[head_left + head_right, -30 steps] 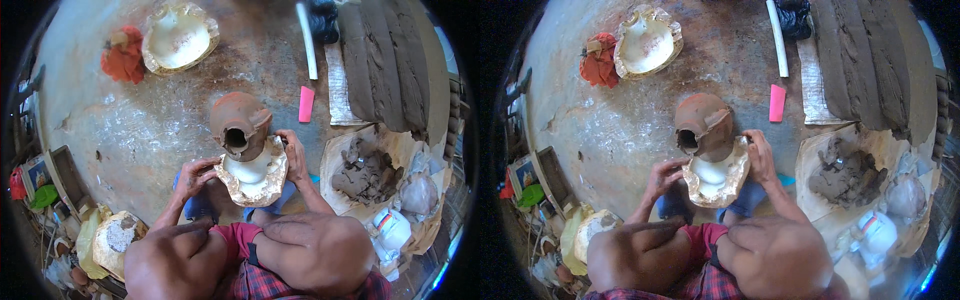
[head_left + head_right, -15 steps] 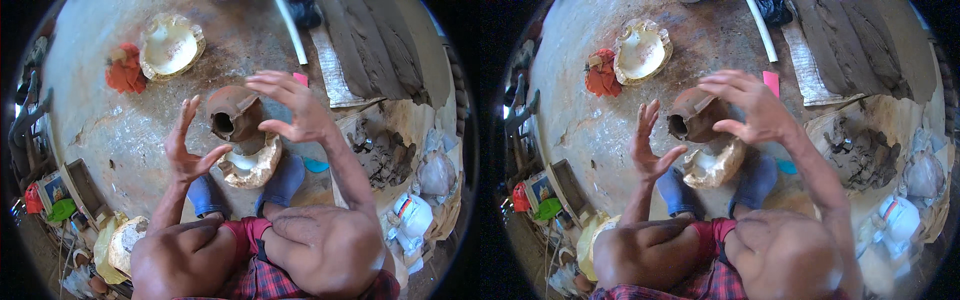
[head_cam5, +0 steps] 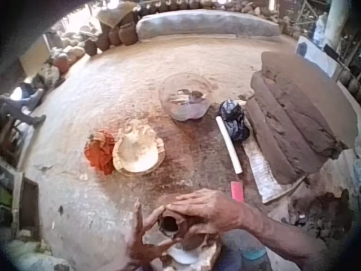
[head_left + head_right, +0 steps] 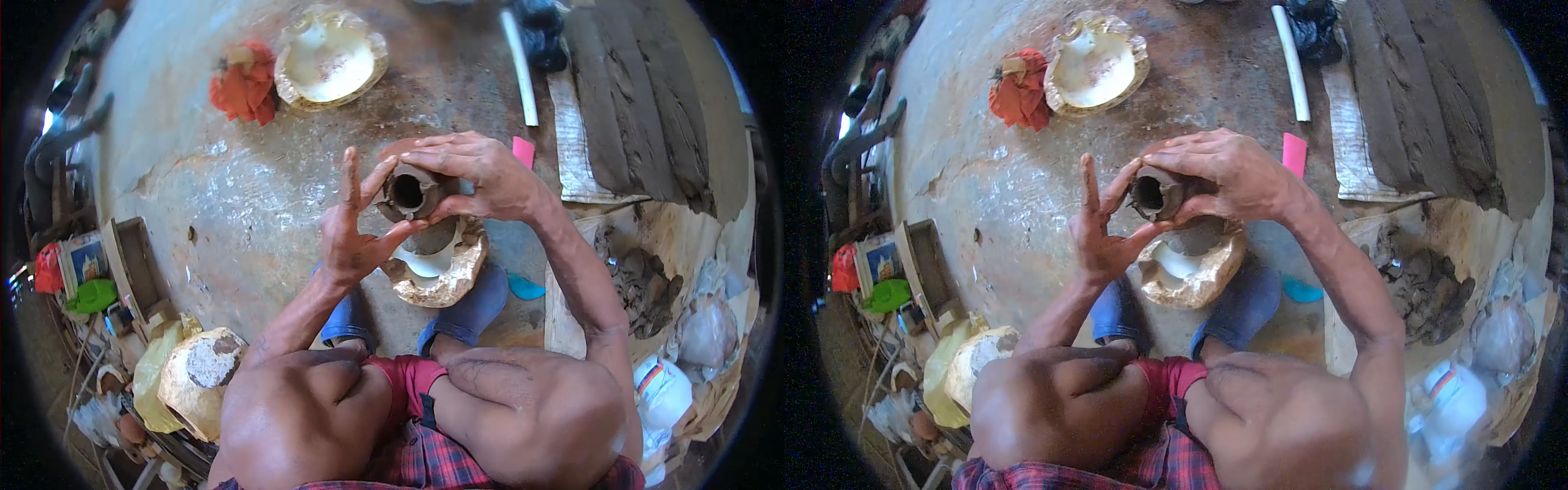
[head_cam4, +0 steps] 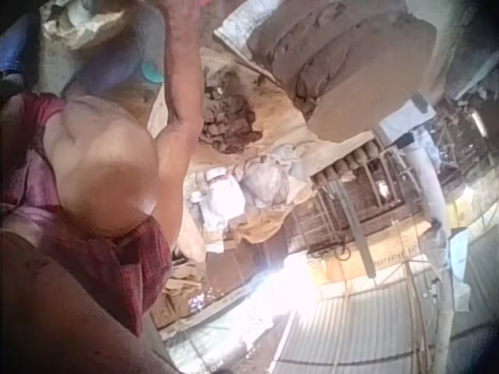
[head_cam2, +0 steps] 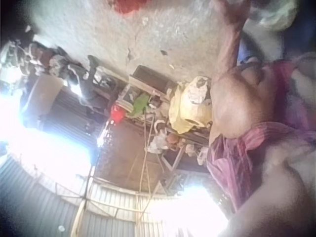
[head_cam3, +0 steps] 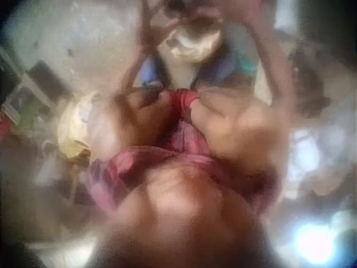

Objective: The person extracts a clay vessel from a two-part mold using a plastic tool and a pipe, then smooths a slab of clay on a board and cuts it with the same tool.

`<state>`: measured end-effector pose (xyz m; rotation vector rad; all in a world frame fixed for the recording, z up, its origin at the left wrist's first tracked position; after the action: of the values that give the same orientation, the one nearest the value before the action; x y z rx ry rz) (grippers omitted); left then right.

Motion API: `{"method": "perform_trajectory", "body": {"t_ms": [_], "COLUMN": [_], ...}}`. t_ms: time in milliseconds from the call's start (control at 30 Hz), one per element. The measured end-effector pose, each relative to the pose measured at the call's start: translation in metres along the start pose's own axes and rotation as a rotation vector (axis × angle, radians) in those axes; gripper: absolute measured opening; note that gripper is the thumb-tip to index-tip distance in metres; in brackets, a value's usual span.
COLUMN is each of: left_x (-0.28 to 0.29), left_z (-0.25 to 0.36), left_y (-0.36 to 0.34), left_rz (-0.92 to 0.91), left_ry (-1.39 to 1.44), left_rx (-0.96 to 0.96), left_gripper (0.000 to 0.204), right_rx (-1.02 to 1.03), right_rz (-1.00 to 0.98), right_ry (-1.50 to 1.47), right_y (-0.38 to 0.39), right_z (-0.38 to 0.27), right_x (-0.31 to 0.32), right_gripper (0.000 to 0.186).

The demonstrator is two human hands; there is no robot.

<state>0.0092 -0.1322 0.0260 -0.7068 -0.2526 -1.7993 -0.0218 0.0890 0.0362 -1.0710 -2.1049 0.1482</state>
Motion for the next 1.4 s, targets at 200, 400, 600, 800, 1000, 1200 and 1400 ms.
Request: {"method": "perform_trajectory", "body": {"t_ms": [200, 400, 600, 800, 1000, 1200, 1400], "left_x": [0.001, -0.001, -0.006, -0.007, -0.008, -0.008, -0.007], "left_z": [-0.004, -0.006, -0.019, -0.017, -0.019, -0.019, -0.023], "left_y": [-0.001, -0.002, 0.003, 0.001, -0.001, 0.000, 0.000], "left_rz": [0.035, 0.055, 0.009, 0.019, 0.034, 0.013, 0.014], "left_ry": [0.027, 0.118, 0.165, 0.218, 0.225, 0.229, 0.260], "left_rx": [-0.060, -0.049, -0.001, 0.003, -0.028, 0.004, -0.017], "left_gripper": [0.135, 0.137, 0.135, 0.133, 0.136, 0.137, 0.139], "right_rx": [-0.037, -0.135, -0.159, -0.175, -0.186, -0.209, -0.227], "right_rz": [-0.011, -0.065, -0.108, -0.115, -0.118, -0.118, -0.124], "right_ry": [-0.004, 0.045, 0.022, 0.040, 0.040, 0.037, 0.053], "right_y": [-0.003, -0.001, -0.001, -0.002, -0.004, -0.002, -0.004], "right_z": [0.000, -0.004, -0.001, -0.003, -0.003, -0.002, -0.004], "right_x": [-0.003, -0.002, -0.004, -0.002, 0.000, -0.001, -0.003], "right_gripper": [0.078, 0.083, 0.087, 0.086, 0.085, 0.084, 0.086]}}
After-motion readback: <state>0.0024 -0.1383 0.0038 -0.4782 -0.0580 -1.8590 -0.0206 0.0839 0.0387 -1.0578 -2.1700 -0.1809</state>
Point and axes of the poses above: each hand's wrist, its own y-axis away from the middle knuckle, its own x-axis out of the back of the hand, z = x × y, the point moved 4 cm from there along -y, towards the middle knuckle, and after that the axes turned 9 degrees about x, right-handed, at the moved point
